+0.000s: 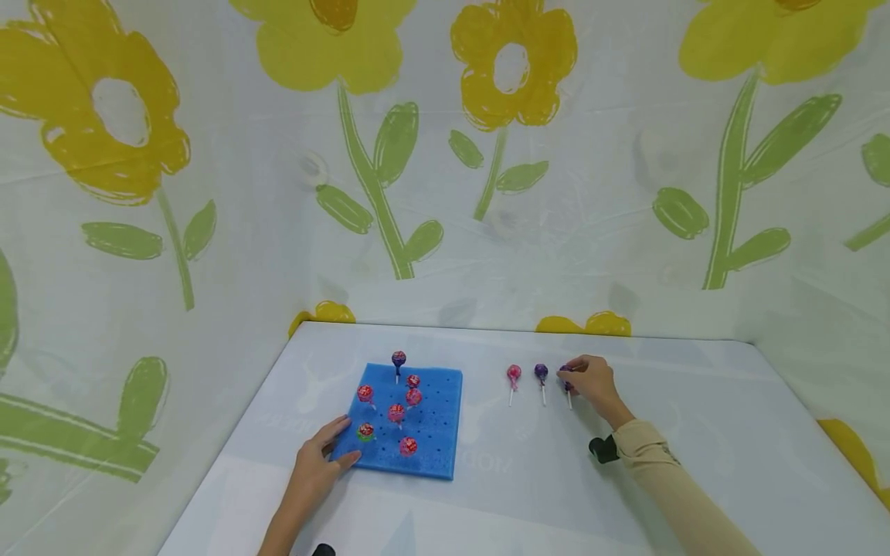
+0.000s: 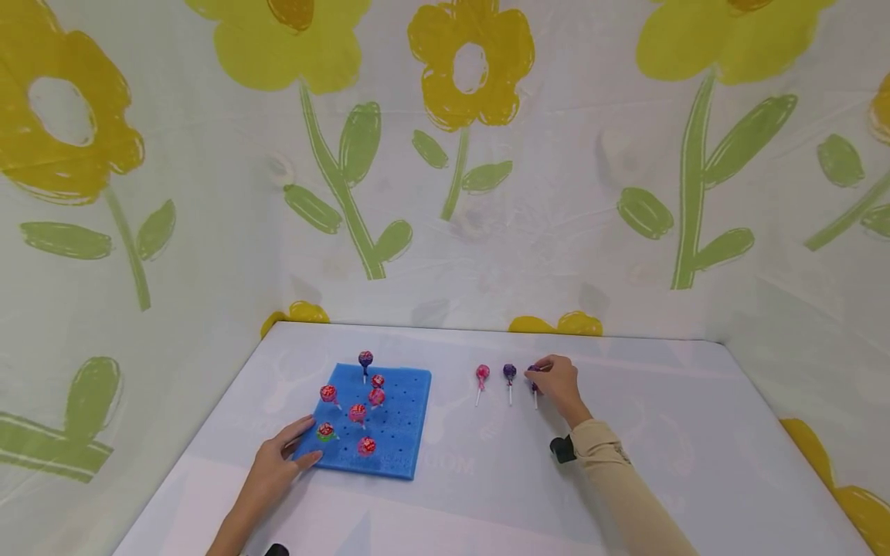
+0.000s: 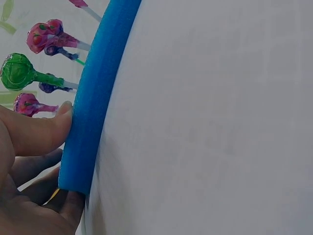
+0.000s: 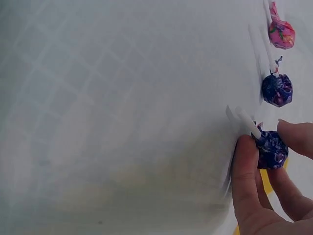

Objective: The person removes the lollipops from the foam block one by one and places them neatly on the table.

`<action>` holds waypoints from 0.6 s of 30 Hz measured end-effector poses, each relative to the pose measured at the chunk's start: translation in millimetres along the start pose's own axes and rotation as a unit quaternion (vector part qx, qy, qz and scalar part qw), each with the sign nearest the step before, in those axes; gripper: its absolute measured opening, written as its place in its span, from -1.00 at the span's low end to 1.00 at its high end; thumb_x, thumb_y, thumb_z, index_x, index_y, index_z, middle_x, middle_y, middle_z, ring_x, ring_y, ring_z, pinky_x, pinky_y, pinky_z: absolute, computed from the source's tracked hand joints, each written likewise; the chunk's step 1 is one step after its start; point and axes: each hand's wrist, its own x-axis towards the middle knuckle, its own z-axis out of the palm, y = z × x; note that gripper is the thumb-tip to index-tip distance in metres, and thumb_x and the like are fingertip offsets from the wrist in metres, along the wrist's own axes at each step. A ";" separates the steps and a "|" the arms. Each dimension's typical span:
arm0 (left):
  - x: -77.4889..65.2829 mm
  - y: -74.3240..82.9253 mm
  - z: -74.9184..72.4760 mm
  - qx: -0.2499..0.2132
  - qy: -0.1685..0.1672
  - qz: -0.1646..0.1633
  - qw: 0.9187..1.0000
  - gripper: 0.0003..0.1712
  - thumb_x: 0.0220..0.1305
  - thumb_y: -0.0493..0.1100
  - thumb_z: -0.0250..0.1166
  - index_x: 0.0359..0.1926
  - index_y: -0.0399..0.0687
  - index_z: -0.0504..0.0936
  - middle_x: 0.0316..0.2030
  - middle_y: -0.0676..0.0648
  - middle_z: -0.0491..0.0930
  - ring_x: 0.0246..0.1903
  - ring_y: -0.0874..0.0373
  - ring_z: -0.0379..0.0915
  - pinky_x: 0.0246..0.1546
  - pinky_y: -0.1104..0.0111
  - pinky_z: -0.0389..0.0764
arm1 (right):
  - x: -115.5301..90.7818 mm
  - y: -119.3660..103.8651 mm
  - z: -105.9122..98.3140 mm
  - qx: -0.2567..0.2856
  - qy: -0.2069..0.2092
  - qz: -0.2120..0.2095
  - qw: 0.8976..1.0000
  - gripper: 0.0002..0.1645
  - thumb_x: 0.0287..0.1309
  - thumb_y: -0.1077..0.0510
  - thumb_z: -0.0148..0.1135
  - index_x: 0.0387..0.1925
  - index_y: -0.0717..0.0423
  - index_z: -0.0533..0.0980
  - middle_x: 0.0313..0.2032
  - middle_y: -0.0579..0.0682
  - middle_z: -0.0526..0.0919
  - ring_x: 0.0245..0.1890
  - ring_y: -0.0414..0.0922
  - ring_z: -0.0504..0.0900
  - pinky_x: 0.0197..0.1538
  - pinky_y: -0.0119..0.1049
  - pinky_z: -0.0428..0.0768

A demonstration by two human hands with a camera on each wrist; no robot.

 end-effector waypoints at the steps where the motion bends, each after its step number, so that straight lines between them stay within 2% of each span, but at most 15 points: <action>1: -0.1 -0.1 0.1 0.000 0.001 0.000 1.000 -0.31 0.10 -0.36 0.36 0.28 -0.26 0.37 0.31 -0.26 0.27 0.29 -0.23 0.16 0.23 0.05 0.35 | 0.1 0.1 0.0 -0.002 -0.001 -0.001 1.000 -0.58 0.13 0.16 0.27 -0.06 0.39 0.48 -0.21 0.28 0.57 -0.43 -0.07 0.56 -0.36 -0.34 0.68; 7: -0.1 0.4 0.9 -0.002 0.003 -0.006 1.000 -0.31 0.10 -0.36 0.36 0.28 -0.26 0.37 0.31 -0.25 0.27 0.30 -0.23 0.15 0.23 0.04 0.35 | 3.0 2.6 -0.1 -0.011 0.006 -0.018 1.000 -0.59 0.09 0.18 0.31 -0.09 0.39 0.50 -0.22 0.26 0.59 -0.41 -0.06 0.55 -0.40 -0.37 0.66; 14: 0.1 0.5 0.4 -0.007 0.002 -0.004 1.000 -0.31 0.09 -0.36 0.36 0.28 -0.26 0.38 0.31 -0.25 0.27 0.30 -0.23 0.15 0.23 0.05 0.35 | 3.6 2.6 1.4 -0.048 0.017 -0.024 0.998 -0.60 0.07 0.17 0.33 -0.12 0.38 0.51 -0.23 0.27 0.59 -0.29 0.05 0.54 -0.24 -0.24 0.67; 18: -0.3 0.3 0.4 -0.007 0.002 -0.004 1.000 -0.31 0.09 -0.36 0.36 0.28 -0.26 0.37 0.32 -0.25 0.27 0.30 -0.23 0.15 0.23 0.07 0.35 | 2.9 2.0 1.1 -0.050 0.014 -0.023 0.998 -0.60 0.08 0.17 0.32 -0.11 0.37 0.50 -0.23 0.27 0.58 -0.34 0.02 0.53 -0.37 -0.32 0.65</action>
